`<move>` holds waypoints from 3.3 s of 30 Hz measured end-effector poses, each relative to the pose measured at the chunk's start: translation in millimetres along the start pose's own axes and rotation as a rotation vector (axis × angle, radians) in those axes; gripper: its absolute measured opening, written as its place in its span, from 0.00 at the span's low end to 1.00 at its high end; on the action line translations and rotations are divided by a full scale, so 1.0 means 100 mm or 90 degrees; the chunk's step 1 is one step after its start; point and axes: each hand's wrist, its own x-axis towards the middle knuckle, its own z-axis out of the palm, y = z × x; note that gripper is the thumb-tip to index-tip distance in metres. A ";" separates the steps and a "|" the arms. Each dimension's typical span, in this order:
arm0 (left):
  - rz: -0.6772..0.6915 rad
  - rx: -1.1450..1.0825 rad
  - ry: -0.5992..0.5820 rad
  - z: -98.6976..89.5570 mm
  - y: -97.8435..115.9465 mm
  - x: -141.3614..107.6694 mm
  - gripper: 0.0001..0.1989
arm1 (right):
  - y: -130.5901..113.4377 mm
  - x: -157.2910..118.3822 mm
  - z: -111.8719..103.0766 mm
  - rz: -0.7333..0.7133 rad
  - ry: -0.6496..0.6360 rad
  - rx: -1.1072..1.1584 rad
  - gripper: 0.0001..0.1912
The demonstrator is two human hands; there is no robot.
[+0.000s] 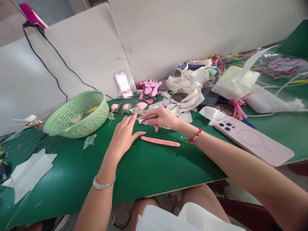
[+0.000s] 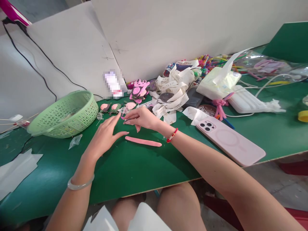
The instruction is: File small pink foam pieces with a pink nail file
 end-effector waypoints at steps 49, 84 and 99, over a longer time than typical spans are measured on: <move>-0.070 -0.475 0.169 0.04 0.02 0.09 0.17 | -0.04 0.01 0.06 -0.007 0.073 0.072 0.28; -0.311 -0.843 0.138 0.16 0.13 0.16 0.22 | 0.06 -0.04 0.21 -0.178 0.140 -0.187 0.09; -0.320 -0.834 0.227 0.11 -0.11 0.20 0.20 | 0.02 0.01 0.02 -0.104 0.206 -0.177 0.14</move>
